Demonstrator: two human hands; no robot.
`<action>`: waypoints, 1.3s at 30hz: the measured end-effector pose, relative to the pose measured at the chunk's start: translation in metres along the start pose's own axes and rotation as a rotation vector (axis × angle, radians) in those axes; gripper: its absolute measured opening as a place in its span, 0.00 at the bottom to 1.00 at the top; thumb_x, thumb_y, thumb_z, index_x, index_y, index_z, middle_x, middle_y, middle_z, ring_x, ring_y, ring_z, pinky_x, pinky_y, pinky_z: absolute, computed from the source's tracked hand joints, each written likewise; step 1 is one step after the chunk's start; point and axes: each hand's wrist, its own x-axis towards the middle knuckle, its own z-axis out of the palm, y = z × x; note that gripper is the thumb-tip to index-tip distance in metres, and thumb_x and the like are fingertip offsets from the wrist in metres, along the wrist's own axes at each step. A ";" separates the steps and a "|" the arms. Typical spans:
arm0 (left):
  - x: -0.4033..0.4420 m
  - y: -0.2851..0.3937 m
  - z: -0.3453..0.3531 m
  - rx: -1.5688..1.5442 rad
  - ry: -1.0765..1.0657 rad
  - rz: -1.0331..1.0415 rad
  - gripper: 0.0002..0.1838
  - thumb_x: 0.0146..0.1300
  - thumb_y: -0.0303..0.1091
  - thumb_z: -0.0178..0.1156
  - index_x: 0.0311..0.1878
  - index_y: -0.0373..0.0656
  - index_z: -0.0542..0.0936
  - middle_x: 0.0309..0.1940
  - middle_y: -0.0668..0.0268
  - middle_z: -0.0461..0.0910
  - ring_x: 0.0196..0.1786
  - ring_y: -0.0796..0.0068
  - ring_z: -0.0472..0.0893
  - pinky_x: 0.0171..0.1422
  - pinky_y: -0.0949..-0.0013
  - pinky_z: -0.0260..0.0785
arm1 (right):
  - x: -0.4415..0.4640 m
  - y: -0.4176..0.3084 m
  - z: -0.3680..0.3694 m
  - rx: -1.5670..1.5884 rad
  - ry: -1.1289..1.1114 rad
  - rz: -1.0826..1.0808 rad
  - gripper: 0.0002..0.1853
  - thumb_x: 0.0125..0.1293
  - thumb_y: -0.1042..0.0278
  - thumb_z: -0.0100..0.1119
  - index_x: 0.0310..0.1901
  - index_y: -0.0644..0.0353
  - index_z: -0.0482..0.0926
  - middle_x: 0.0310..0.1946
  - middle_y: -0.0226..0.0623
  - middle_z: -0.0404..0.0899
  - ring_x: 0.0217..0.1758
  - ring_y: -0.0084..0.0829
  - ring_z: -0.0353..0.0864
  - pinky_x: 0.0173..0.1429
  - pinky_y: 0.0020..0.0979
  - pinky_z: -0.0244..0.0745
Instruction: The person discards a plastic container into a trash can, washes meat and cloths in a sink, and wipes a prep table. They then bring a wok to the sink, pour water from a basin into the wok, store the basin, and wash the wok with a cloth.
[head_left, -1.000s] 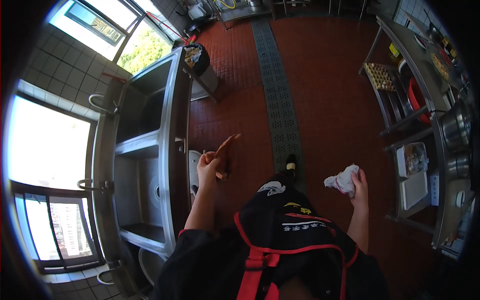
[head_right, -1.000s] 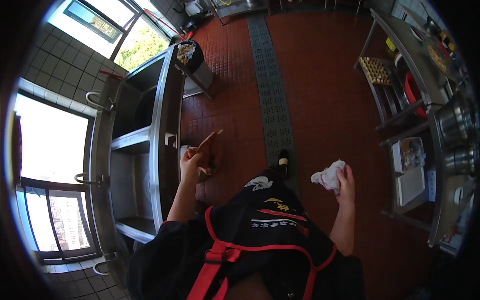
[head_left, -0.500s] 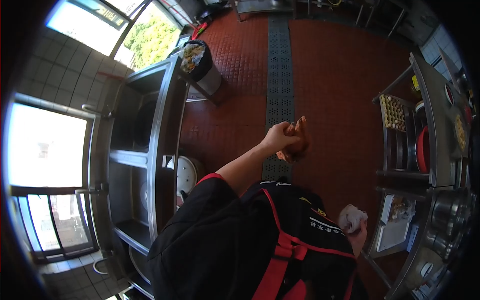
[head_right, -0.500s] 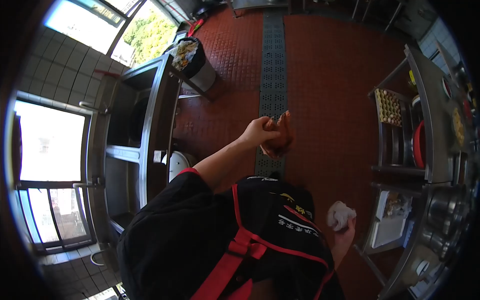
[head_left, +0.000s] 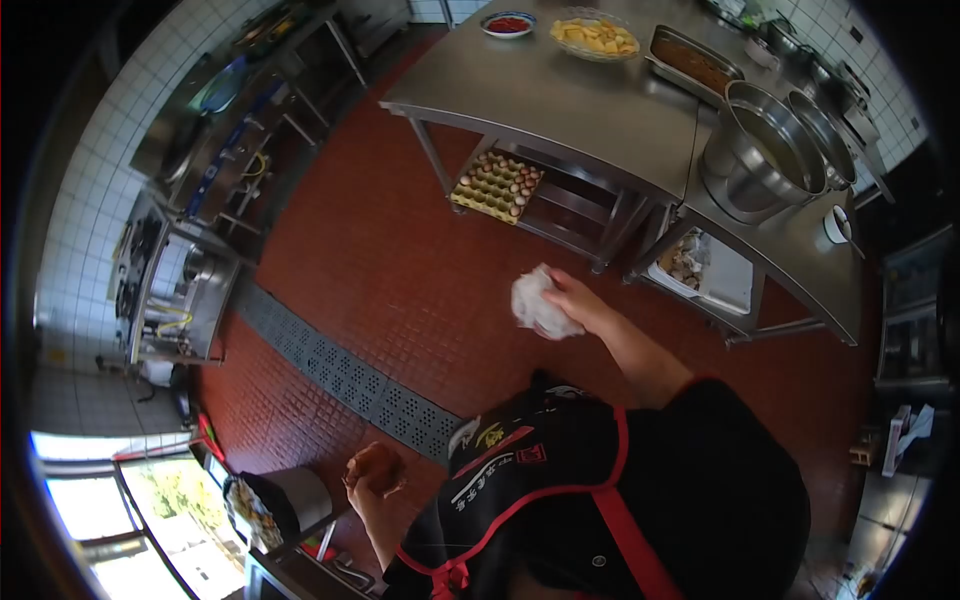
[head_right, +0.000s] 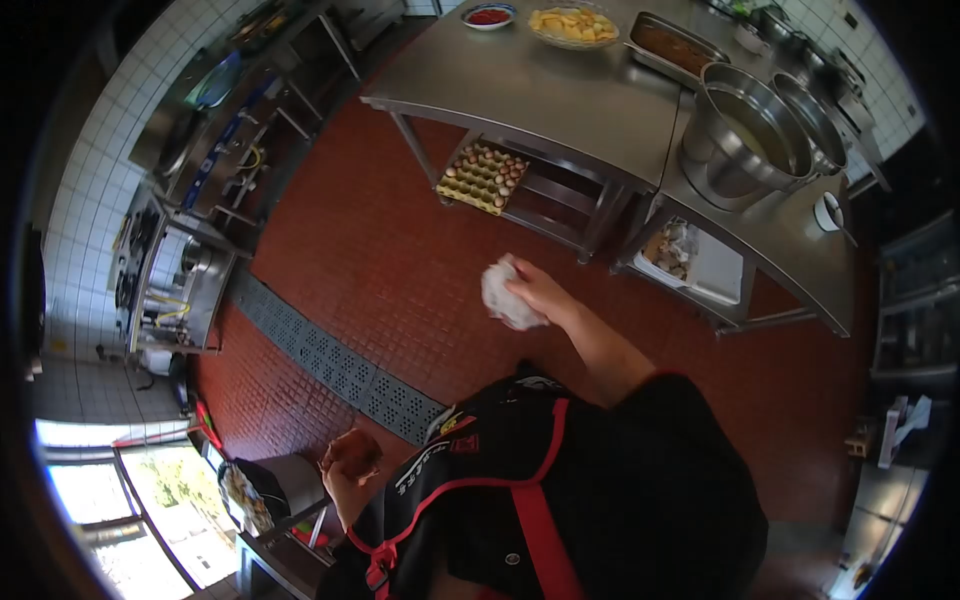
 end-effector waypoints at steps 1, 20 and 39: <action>0.014 0.008 0.011 -0.026 -0.015 0.005 0.25 0.52 0.25 0.55 0.57 0.37 0.70 0.53 0.54 0.73 0.56 0.57 0.74 0.59 0.54 0.69 | 0.027 -0.018 0.001 -0.088 -0.031 -0.056 0.21 0.64 0.70 0.52 0.58 0.60 0.65 0.46 0.37 0.74 0.47 0.30 0.76 0.49 0.33 0.73; 0.306 0.244 0.426 0.026 -1.026 -0.197 0.32 0.51 0.26 0.50 0.64 0.33 0.64 0.64 0.55 0.64 0.66 0.59 0.64 0.70 0.58 0.57 | 0.253 -0.160 -0.038 -0.385 0.804 -0.145 0.19 0.66 0.55 0.54 0.50 0.61 0.74 0.42 0.40 0.80 0.42 0.28 0.80 0.44 0.28 0.75; 0.419 0.301 0.710 0.128 -1.433 -0.397 0.34 0.59 0.31 0.57 0.68 0.38 0.59 0.63 0.56 0.67 0.61 0.65 0.70 0.64 0.62 0.64 | 0.403 -0.354 -0.042 0.319 0.284 -0.480 0.20 0.63 0.61 0.51 0.54 0.61 0.71 0.48 0.42 0.75 0.51 0.37 0.74 0.57 0.38 0.70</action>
